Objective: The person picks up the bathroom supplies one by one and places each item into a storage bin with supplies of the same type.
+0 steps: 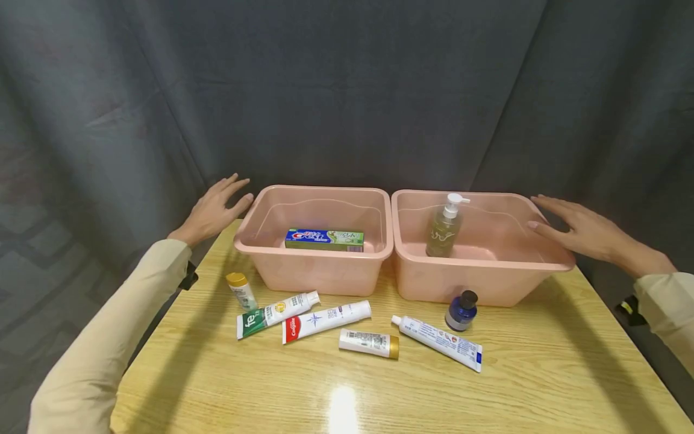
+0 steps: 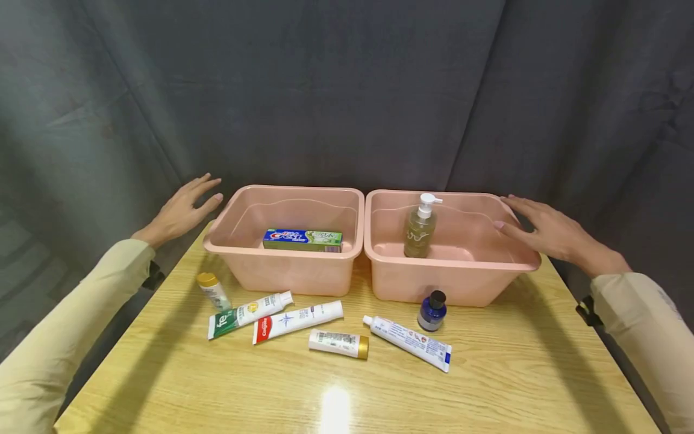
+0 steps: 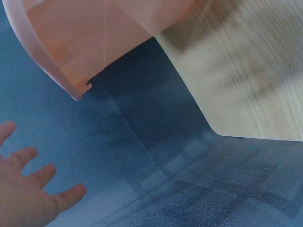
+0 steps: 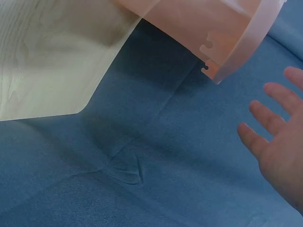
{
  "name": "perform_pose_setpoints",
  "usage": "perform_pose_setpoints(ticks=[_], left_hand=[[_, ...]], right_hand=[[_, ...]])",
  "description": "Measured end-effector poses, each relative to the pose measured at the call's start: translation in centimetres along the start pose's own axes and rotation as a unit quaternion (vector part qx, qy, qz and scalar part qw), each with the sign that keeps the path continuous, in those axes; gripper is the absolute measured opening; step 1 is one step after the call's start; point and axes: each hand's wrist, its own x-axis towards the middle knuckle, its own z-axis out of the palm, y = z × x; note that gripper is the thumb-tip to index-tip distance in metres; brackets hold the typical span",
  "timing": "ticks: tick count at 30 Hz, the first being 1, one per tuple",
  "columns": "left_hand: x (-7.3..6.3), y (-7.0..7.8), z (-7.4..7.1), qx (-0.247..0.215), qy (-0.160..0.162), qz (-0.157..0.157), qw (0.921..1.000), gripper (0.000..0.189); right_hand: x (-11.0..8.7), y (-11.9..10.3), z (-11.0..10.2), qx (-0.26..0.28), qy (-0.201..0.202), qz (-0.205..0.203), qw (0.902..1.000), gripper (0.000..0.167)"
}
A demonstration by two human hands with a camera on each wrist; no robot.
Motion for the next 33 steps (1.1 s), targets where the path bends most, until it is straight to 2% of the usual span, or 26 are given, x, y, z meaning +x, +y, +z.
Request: perform_pose_setpoints(ticks=[8,19,33], left_hand=[[-0.2,0.0,-0.1,-0.02,-0.002,-0.009,0.9998,0.07],[-0.4,0.2,-0.2,-0.042,-0.002,-0.014,0.999,0.072],[-1.1,-0.2,-0.1,-0.055,-0.001,-0.016,0.9984,0.069]], right_hand=[[-0.2,0.0,0.0,0.028,-0.018,0.006,0.9994,0.085],[-0.4,-0.3,0.1,0.041,-0.024,-0.01,0.9988,0.088],[-1.0,0.6,0.7,0.077,-0.021,-0.044,0.9958,0.089]])
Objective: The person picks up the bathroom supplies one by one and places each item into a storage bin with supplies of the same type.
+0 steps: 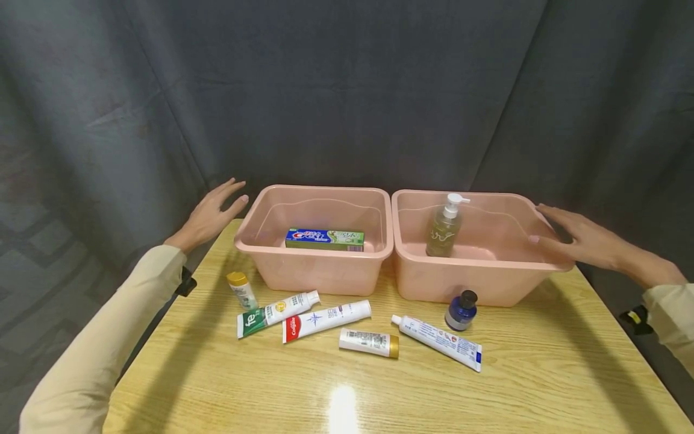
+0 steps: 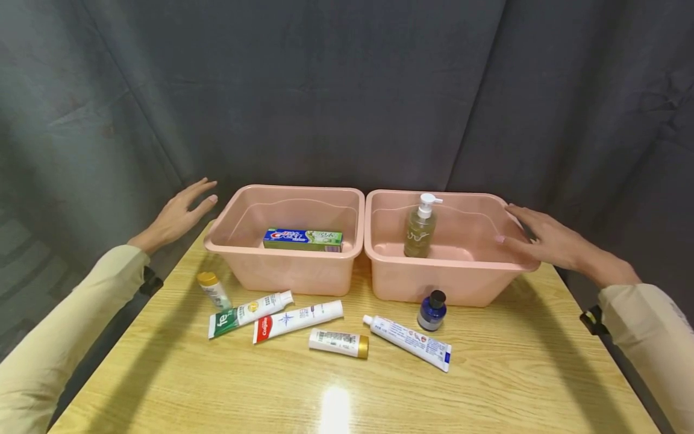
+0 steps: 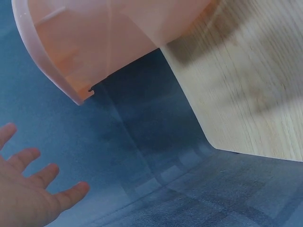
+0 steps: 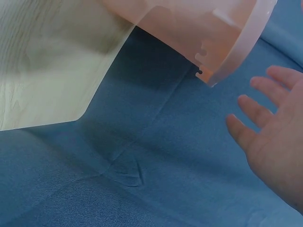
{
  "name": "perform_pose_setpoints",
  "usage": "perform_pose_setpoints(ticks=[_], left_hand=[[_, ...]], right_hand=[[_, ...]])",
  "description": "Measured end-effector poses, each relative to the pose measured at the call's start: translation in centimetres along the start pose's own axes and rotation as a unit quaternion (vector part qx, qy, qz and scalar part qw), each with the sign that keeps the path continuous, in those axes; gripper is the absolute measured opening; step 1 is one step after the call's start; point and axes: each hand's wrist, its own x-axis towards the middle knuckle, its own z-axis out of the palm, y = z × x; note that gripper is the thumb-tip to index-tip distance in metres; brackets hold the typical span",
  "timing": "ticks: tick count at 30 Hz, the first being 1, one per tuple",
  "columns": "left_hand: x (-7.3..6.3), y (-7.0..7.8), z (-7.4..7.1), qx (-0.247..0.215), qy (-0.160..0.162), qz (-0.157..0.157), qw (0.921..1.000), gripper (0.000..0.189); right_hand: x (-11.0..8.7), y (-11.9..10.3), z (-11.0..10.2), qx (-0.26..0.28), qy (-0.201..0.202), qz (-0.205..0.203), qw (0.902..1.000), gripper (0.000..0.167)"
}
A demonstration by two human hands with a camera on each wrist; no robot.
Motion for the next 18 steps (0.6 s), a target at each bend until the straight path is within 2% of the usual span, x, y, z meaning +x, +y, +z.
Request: perform_pose_setpoints(ticks=[6,14,18], left_hand=[[-0.38,-0.19,-0.1,-0.007,0.003,0.002,1.0,0.068],[-0.71,-0.76,-0.1,-0.01,0.009,0.003,0.9999,0.068],[-0.75,-0.99,-0.05,-0.011,0.012,0.003,0.9999,0.068]], right_hand=[[-0.24,0.05,0.04,0.005,-0.008,0.0,1.0,0.09],[-0.41,-0.13,0.24,0.001,-0.026,0.024,0.9994,0.092],[-0.54,-0.23,0.32,0.019,-0.03,0.017,0.9992,0.093]])
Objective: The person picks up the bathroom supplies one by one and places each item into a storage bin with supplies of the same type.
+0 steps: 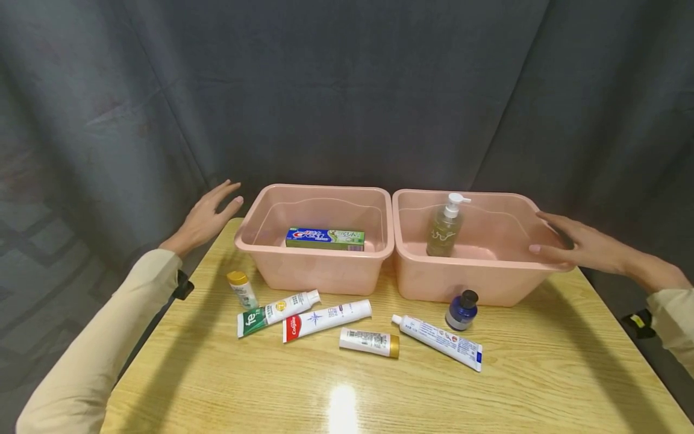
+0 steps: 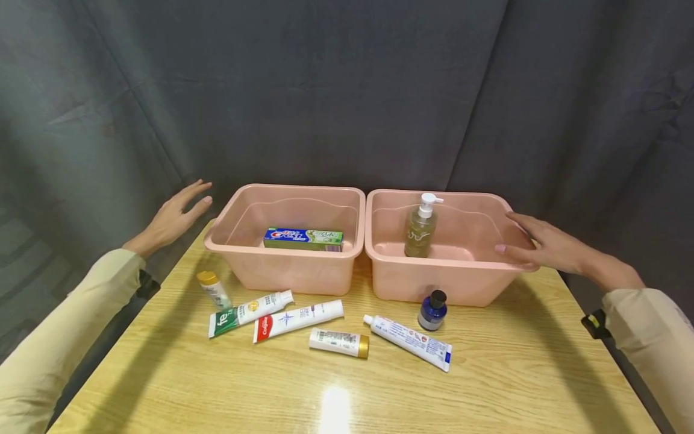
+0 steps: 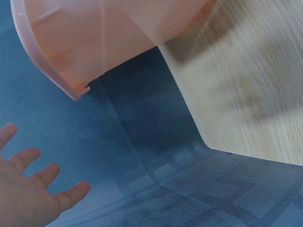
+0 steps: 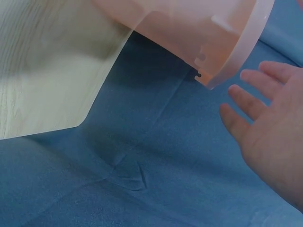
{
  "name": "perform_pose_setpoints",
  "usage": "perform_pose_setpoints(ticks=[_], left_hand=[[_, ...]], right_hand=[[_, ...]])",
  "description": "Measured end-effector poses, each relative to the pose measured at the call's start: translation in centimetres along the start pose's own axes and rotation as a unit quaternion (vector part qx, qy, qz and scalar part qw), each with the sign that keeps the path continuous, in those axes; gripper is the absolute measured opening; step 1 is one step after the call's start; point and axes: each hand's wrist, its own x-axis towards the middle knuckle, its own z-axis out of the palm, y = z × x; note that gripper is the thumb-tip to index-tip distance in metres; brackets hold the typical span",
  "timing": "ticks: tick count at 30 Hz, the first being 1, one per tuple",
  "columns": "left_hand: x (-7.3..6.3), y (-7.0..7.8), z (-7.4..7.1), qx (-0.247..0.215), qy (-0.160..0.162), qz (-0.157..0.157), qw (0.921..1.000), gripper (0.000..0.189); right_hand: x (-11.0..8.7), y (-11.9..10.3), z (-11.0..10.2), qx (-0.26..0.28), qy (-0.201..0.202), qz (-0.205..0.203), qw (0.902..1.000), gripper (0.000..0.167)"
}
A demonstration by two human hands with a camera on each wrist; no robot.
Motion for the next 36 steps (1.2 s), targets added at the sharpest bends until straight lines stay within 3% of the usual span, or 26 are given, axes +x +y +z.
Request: perform_pose_setpoints(ticks=[6,14,27,36], left_hand=[[-0.2,-0.2,0.2,-0.001,0.007,0.001,1.0,0.068],[-0.6,-0.5,0.2,-0.011,0.015,0.005,0.9998,0.067],[-1.7,-1.2,0.4,-0.03,0.004,-0.003,0.9995,0.065],[-2.6,-1.7,0.4,-0.05,0.017,-0.006,0.9986,0.063]], right_hand=[[-0.2,0.0,0.2,0.018,-0.004,-0.011,0.9998,0.096],[-0.4,-0.1,0.3,0.009,-0.009,-0.008,0.9999,0.099],[-0.7,0.0,0.9,0.01,-0.018,-0.004,0.9998,0.102],[-0.8,0.0,0.9,0.009,-0.021,-0.003,0.9997,0.1]])
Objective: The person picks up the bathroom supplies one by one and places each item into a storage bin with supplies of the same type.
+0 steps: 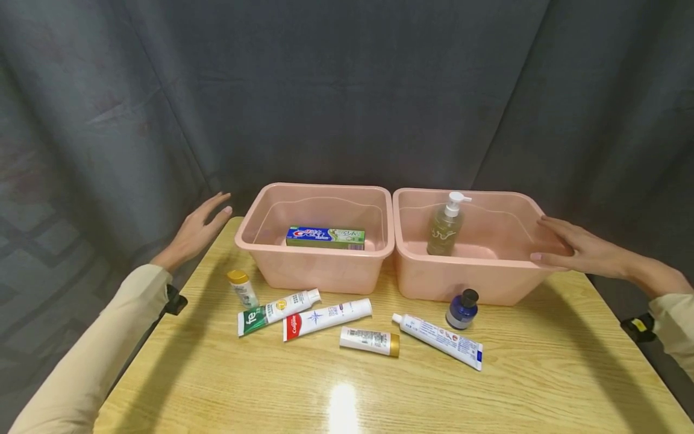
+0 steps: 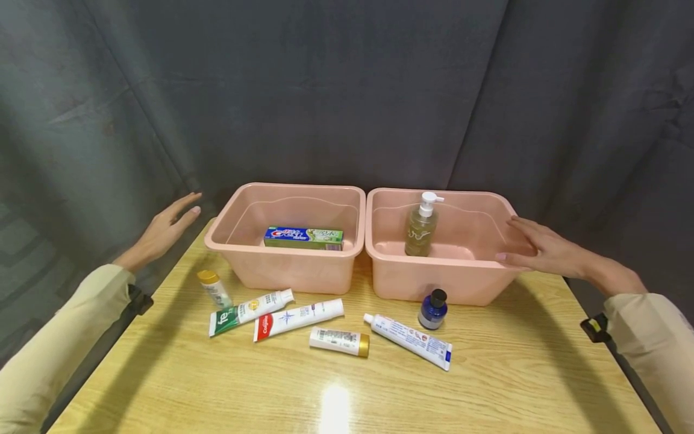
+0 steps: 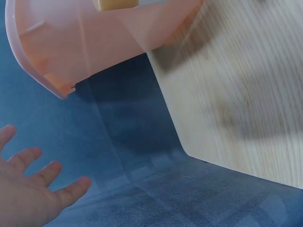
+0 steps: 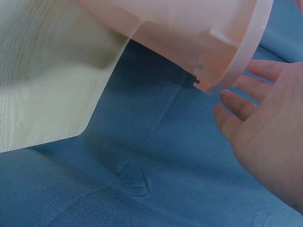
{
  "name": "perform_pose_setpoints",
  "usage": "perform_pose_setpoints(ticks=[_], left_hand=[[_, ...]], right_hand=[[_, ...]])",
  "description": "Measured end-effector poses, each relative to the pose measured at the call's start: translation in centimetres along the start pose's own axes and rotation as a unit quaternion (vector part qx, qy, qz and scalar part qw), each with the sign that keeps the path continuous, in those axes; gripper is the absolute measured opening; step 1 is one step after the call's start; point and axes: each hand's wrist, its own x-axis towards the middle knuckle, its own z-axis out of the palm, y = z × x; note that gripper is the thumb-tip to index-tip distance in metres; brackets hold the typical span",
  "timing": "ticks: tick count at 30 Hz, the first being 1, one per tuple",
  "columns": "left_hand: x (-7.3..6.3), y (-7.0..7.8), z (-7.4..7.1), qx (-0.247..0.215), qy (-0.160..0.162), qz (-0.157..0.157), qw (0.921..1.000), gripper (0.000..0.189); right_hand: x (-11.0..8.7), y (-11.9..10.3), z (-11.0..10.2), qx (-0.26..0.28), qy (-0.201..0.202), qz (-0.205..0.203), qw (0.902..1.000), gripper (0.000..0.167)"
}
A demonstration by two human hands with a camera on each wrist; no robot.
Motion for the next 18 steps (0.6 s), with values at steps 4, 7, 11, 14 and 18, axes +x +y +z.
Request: perform_pose_setpoints(ticks=[4,7,11,14,18], left_hand=[[-0.17,-0.08,0.0,-0.003,-0.005,-0.005,1.0,0.063],[-0.25,-0.1,0.05,-0.005,-0.009,-0.002,0.9999,0.062],[-0.39,-0.21,0.14,-0.007,-0.009,0.0,0.9999,0.062],[-0.52,-0.34,0.15,-0.012,-0.005,-0.002,0.9999,0.061],[-0.69,-0.57,0.14,-0.015,-0.002,-0.003,0.9999,0.061]], right_hand=[[-0.04,0.11,-0.05,-0.001,-0.002,-0.001,1.0,0.099],[-0.04,0.08,-0.06,-0.005,-0.005,0.002,1.0,0.1],[0.02,0.05,0.03,-0.005,-0.01,0.006,0.9999,0.1],[0.04,0.08,0.09,-0.004,-0.013,0.007,0.9999,0.1],[0.01,0.11,0.12,-0.003,-0.017,0.01,0.9998,0.101]])
